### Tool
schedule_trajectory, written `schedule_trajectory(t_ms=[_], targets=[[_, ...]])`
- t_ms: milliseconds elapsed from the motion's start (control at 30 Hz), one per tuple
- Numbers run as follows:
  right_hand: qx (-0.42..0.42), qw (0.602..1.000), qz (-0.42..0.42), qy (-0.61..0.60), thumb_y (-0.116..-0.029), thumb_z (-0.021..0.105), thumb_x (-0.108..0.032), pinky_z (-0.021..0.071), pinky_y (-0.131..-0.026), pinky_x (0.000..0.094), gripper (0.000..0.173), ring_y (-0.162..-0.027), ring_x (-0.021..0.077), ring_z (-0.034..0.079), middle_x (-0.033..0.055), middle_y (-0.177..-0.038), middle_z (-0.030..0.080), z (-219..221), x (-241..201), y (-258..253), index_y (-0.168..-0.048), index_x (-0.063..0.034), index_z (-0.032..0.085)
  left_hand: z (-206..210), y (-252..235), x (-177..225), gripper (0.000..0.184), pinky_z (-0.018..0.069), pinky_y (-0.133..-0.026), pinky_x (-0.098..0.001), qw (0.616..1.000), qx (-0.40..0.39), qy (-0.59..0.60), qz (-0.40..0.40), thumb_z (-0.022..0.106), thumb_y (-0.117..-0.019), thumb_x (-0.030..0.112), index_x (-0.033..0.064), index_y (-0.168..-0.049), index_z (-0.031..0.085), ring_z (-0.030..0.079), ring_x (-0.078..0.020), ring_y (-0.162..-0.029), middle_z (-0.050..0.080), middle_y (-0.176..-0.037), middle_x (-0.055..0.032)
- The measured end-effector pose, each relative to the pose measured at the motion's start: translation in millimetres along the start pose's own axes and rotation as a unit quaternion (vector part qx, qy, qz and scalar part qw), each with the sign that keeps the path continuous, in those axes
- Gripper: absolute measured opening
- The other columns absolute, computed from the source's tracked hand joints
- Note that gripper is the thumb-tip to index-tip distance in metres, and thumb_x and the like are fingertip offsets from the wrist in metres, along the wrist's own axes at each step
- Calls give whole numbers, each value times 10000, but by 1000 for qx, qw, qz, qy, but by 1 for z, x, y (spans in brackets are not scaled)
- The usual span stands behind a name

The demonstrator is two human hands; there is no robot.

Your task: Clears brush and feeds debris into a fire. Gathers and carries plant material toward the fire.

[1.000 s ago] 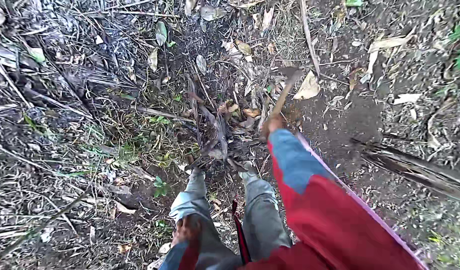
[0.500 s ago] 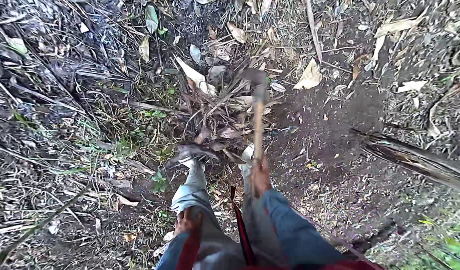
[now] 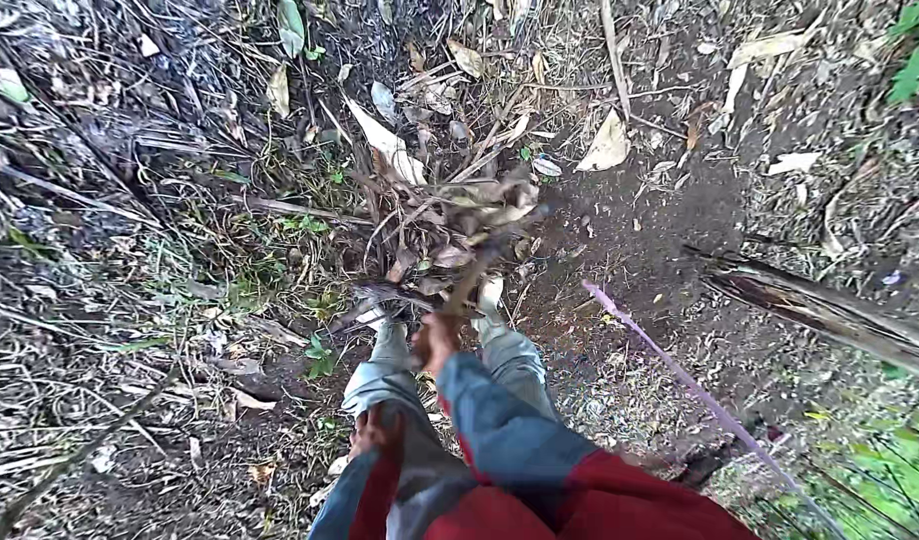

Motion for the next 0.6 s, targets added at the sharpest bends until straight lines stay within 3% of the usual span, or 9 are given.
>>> schedule_trajectory(t_ms=[67, 133, 233, 300, 400, 500, 600], targets=[[-41, 998, -11, 40, -968, 613, -105, 549, -522, 421, 798, -602, 241, 582, 163, -971, 550, 22, 31, 26, -1596, -222, 134, -8, 3, 0, 741, 501, -1010, -650, 1000, -20, 2, 4, 591, -905, 688, 264, -1508, 514, 526, -443, -1352, 477, -1551, -184], [-64, 993, -34, 94, -932, 648, -77, 548, -502, 415, 945, -583, 237, 581, 161, -960, 549, 13, 36, 38, -1626, -267, 35, -16, 6, 3, 763, 486, -1034, -644, 999, -45, 0, 11, 595, -919, 678, 249, -1538, 472, 502, -449, -1376, 450, -1569, -196], [-58, 981, -71, 168, -947, 666, -116, 560, -530, 413, 897, -619, 235, 605, 180, -1011, 591, -21, 10, 17, -1634, -213, 97, -9, -2, -5, 831, 472, -1049, -650, 999, -5, 35, 20, 596, -860, 751, 252, -1519, 507, 503, -440, -1377, 489, -1543, -187], [-49, 981, -72, 176, -977, 636, -147, 565, -530, 409, 808, -609, 227, 603, 148, -924, 582, -40, -13, -14, -1613, -183, 140, -21, -7, -11, 869, 443, -1076, -666, 995, 45, 79, 34, 592, -855, 766, 213, -1521, 507, 506, -445, -1375, 505, -1529, -200], [-49, 985, -38, 158, -1007, 595, -182, 548, -476, 389, 722, -547, 213, 579, 104, -815, 552, -66, -29, -50, -1590, -206, 170, -44, -48, -17, 1002, 299, -1158, -704, 987, 123, 87, 51, 532, -834, 838, 163, -1568, 434, 412, -437, -1455, 451, -1577, -204], [-91, 986, -7, 138, -1023, 569, -167, 566, -493, 402, 700, -559, 229, 596, 109, -825, 549, -85, -20, -71, -1579, -214, 145, -77, -109, -5, 1130, 130, -1218, -724, 995, 80, 66, 8, 513, -820, 877, 123, -1632, 290, 210, -438, -1559, 287, -1671, -211], [-129, 988, 0, 89, -1053, 535, -212, 582, -510, 399, 581, -573, 228, 621, 105, -819, 585, -100, -15, -102, -1531, -166, 210, -106, -178, 22, 1109, 121, -1217, -730, 998, 39, 53, -5, 498, -856, 853, 90, -1630, 279, 192, -447, -1562, 262, -1677, -227]])
Point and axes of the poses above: each hand's wrist, its own y-axis away from the middle knuckle, its own z-axis out of the palm, x = y × z, the point moved 3 cm from there along -y, towards the middle knuckle
